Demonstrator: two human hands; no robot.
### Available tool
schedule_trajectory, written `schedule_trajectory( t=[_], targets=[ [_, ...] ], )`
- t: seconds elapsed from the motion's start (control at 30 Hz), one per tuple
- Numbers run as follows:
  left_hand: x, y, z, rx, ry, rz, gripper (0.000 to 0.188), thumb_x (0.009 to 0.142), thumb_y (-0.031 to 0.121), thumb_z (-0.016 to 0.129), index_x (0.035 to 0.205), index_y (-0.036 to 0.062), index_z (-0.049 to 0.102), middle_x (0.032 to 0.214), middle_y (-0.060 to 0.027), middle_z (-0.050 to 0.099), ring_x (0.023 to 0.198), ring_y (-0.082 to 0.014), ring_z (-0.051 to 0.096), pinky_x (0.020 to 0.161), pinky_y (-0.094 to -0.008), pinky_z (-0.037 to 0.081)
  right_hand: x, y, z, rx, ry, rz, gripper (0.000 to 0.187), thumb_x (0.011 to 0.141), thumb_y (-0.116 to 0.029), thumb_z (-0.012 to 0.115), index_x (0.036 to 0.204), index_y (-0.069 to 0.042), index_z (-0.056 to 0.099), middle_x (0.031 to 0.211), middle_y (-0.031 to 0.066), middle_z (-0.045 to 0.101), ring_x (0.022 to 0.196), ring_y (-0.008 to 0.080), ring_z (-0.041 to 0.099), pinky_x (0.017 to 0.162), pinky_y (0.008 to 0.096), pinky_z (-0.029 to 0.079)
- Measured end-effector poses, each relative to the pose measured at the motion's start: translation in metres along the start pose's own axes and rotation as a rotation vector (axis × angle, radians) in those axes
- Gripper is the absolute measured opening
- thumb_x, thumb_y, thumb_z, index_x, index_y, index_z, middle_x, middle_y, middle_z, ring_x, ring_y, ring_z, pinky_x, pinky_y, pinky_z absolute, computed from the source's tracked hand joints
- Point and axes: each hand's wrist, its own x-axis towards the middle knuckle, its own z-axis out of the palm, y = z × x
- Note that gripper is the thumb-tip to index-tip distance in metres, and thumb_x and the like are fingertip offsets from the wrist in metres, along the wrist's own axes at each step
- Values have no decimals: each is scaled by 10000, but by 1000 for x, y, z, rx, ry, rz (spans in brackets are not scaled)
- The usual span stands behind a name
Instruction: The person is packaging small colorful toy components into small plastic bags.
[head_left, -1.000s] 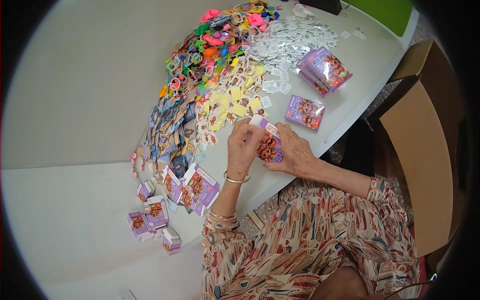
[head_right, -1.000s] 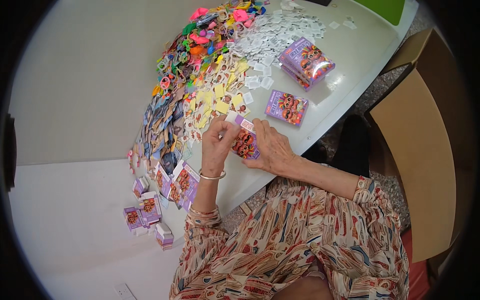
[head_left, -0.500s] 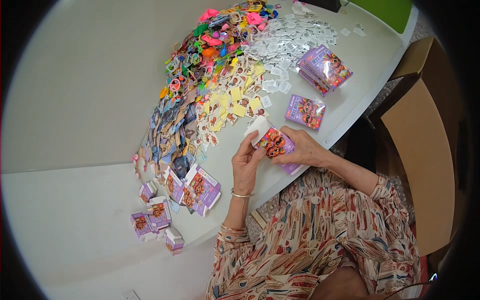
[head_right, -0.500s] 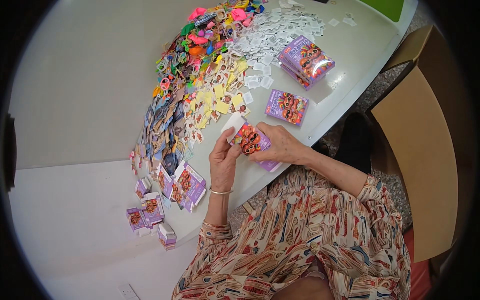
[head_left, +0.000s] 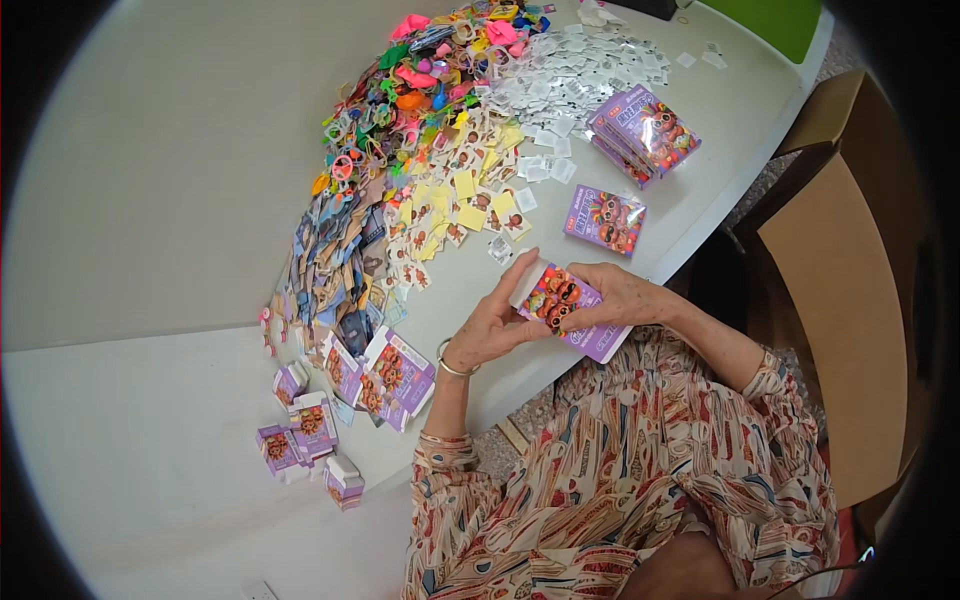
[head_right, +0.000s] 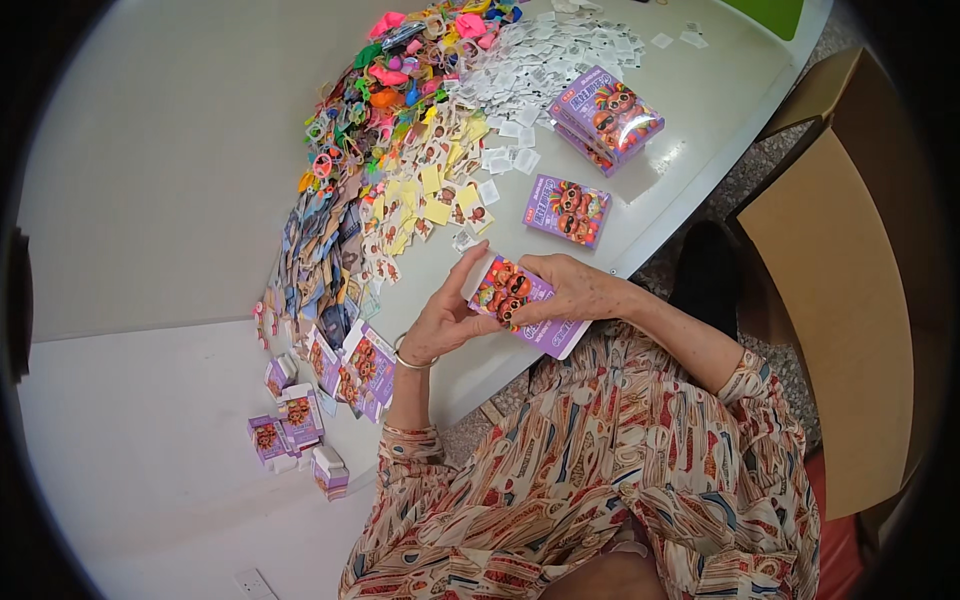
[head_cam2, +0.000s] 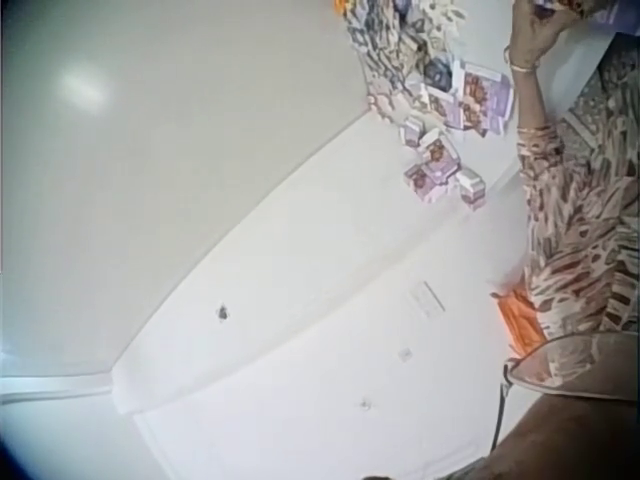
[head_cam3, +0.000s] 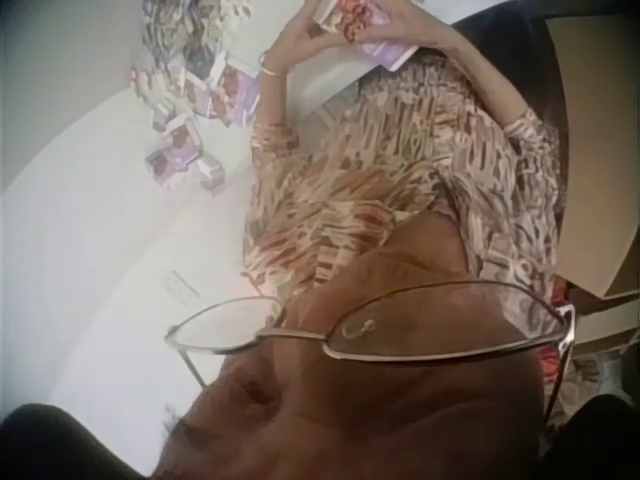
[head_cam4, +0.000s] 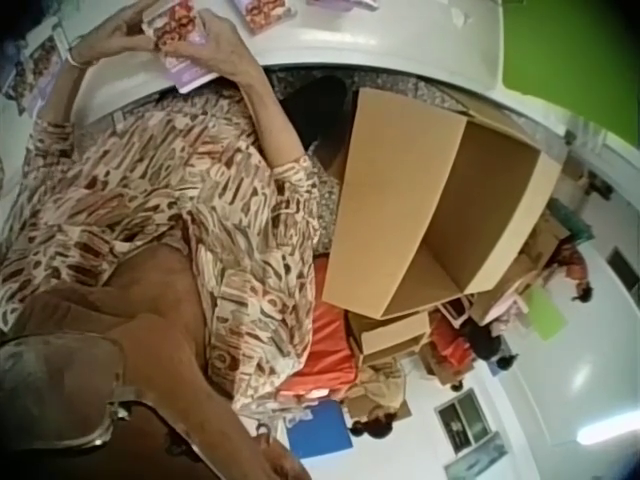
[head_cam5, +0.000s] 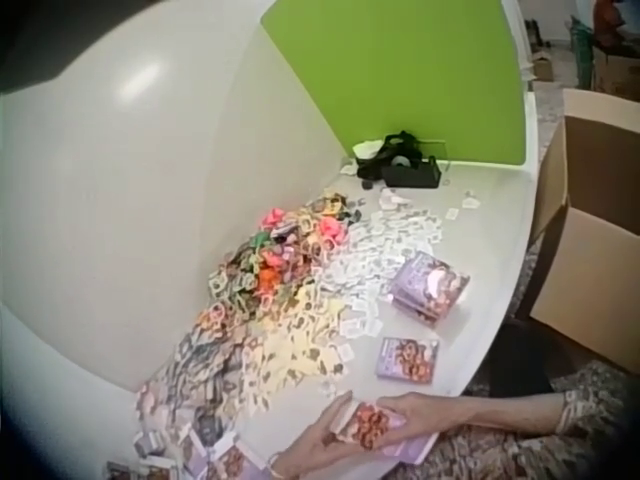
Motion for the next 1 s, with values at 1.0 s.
schedule_trajectory(
  t=[1.0],
  targets=[
    [4, 6, 42, -215, 605, -15, 224, 901, 56, 612, 1106, -27, 653, 909, -34, 688, 800, -78, 622, 720, -206, 514, -4, 14, -8, -7, -13, 67, 370, 823, -275, 732, 1029, -20, 562, 884, 10, 615, 808, 57, 516, 723, 250, 446]
  ],
)
